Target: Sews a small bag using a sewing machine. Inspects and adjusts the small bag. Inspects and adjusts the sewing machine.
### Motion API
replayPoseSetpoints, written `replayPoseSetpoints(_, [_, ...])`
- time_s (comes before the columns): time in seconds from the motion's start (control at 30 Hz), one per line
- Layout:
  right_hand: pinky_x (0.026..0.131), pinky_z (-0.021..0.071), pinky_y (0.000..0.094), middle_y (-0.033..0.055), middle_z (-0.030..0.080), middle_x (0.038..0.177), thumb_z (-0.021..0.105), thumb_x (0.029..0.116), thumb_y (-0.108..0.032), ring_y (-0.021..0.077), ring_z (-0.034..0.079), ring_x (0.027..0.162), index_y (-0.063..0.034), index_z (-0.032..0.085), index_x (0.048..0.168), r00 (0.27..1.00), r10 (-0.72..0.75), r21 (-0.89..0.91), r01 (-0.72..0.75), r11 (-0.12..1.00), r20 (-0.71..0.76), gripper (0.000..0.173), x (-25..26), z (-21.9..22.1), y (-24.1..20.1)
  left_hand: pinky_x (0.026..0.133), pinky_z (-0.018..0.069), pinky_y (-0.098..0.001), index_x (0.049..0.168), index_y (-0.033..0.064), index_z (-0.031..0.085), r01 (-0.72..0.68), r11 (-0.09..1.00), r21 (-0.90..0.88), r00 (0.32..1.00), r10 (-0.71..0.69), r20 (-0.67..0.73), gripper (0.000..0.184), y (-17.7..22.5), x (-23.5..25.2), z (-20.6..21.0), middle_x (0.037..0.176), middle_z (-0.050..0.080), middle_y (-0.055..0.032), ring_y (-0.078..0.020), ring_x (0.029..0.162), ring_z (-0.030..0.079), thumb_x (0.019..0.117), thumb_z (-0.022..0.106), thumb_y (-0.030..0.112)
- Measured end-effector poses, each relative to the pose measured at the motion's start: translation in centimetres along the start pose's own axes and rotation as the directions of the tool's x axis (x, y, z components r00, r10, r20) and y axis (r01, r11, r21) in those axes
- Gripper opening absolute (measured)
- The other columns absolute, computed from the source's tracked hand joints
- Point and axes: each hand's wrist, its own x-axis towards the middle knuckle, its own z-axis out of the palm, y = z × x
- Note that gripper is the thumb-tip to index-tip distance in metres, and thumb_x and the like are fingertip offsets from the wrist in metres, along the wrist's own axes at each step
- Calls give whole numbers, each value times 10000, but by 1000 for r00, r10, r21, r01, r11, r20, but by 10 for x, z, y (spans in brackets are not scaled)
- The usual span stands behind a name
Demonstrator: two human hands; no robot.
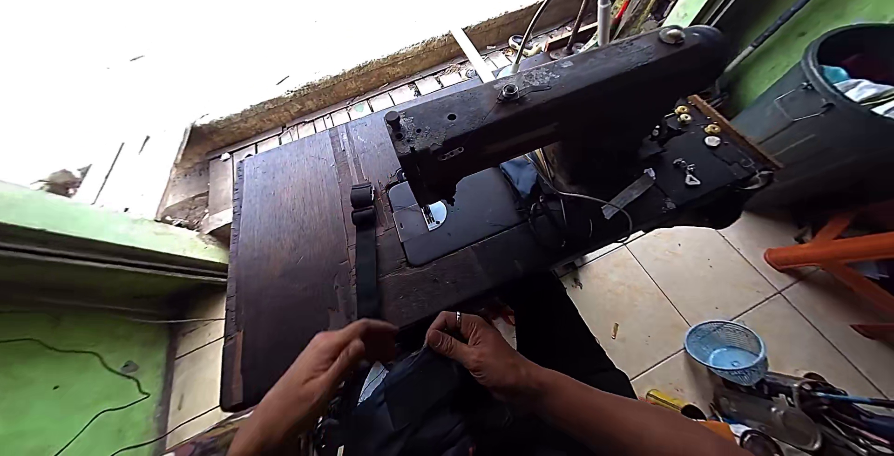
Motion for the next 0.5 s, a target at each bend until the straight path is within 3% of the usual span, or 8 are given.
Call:
replayPoseSetpoints(0.1, [827, 530, 200, -56, 654, 928, 572, 1049, -143, -5, 622, 859, -76, 655, 1033, 1000, 2, -8, -1, 1000, 25, 108, -1, 4, 0, 850, 589, -277, 1255, 85, 685, -33, 999, 11, 997, 34, -69, 510, -4, -32, 27, 1039, 751, -21, -51, 938, 701, 1035, 527, 517])
replayPoseSetpoints(0.2, [830, 530, 201, -50, 662, 930, 579, 1045, -135, -3, 625, 862, -64, 662, 1028, 999, -26, -31, 28, 999, 46, 110, -2, 9, 2, 896, 555, -252, 1115, 99, 725, -97, 994, -40, 984, 90, -156, 417, -9, -45, 43, 1048, 725, -7, -43, 1006, 665, 1057, 519, 457])
replayPoseSetpoints(0.33, [829, 540, 201, -55, 677, 925, 584, 1044, -141, -6, 639, 858, -67, 668, 1027, 998, -51, -58, 53, 997, 32, 114, -4, 9, 1, 1094, 503, -386, 1035, 130, 732, -244, 964, -104, 956, 221, -194, 445, -5, -41, 53, 1207, 719, -40, -170, 1241, 630, 1040, 522, 522])
replayPoseSetpoints(0.5, [840, 546, 204, -56, 679, 933, 579, 1044, -137, -1, 642, 873, -69, 674, 1026, 999, -50, -109, 48, 993, -18, 118, -8, 5, 3, 1049, 544, -391, 986, 108, 741, -206, 976, 65, 945, 216, -244, 315, 6, -35, 60, 979, 756, 6, -112, 1024, 712, 1025, 615, 394])
